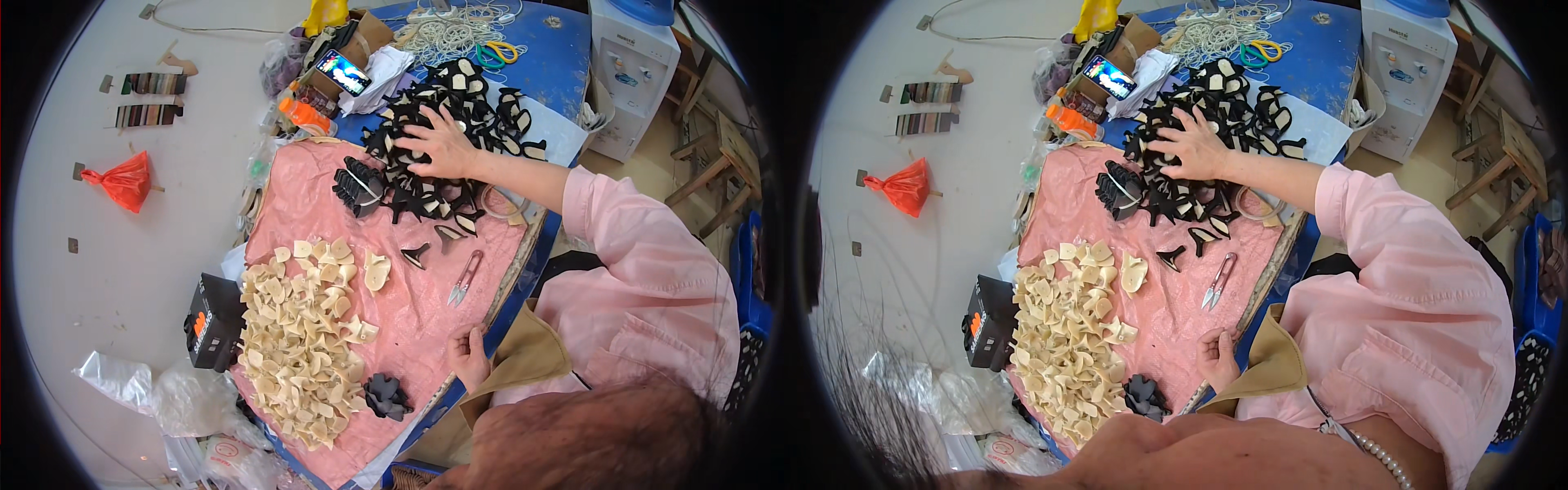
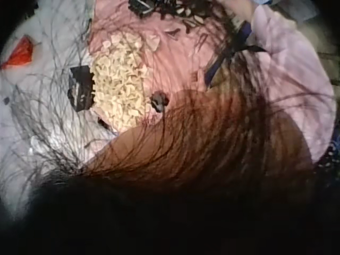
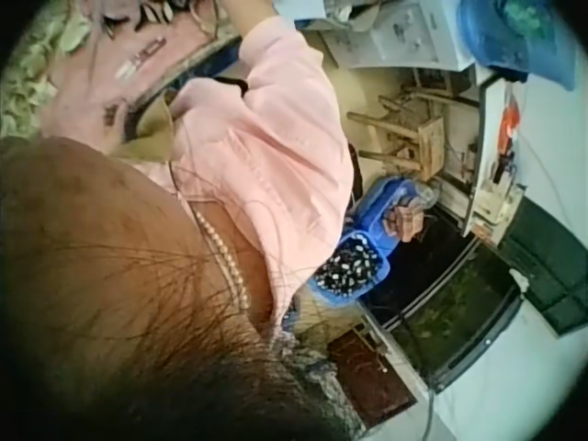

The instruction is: Assembling small white and black plastic components into finished parts.

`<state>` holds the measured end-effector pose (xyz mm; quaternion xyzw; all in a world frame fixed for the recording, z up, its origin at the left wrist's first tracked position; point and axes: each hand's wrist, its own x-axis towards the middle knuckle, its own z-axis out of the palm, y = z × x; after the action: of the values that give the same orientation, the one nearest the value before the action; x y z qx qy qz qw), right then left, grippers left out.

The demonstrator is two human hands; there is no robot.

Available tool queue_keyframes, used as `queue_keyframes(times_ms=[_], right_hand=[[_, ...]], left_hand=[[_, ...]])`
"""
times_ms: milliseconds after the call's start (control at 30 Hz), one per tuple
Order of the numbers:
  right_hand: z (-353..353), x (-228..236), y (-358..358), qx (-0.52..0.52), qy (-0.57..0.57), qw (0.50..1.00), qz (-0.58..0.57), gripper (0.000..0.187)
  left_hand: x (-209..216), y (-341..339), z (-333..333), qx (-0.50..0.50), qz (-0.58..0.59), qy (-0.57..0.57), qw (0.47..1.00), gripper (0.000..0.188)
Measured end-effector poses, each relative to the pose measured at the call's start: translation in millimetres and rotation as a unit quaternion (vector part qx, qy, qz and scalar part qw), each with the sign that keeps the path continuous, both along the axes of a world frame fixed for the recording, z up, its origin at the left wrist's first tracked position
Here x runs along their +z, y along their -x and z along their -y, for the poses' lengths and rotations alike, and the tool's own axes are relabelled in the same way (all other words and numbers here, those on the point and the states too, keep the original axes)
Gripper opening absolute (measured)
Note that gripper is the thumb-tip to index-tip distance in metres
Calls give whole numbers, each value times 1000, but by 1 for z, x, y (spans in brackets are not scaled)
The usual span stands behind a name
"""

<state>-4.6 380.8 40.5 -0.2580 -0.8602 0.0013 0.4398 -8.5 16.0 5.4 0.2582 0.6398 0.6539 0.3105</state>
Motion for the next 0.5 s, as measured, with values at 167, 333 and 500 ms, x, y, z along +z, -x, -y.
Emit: queue_keyframes(times_ms=[167,333,500], right_hand=[[-25,1,16,-36,-61,997,-12,40],[-51,-3,44,3,-53,997,-49,28],[-76,0,67,-7,64,998,4,25]], left_hand=[[0,3,0,1,23,-9,1000,6],[-8,7,1,28,-49,-43,998,10],[-30,10,3,57,-104,-33,992,11]])
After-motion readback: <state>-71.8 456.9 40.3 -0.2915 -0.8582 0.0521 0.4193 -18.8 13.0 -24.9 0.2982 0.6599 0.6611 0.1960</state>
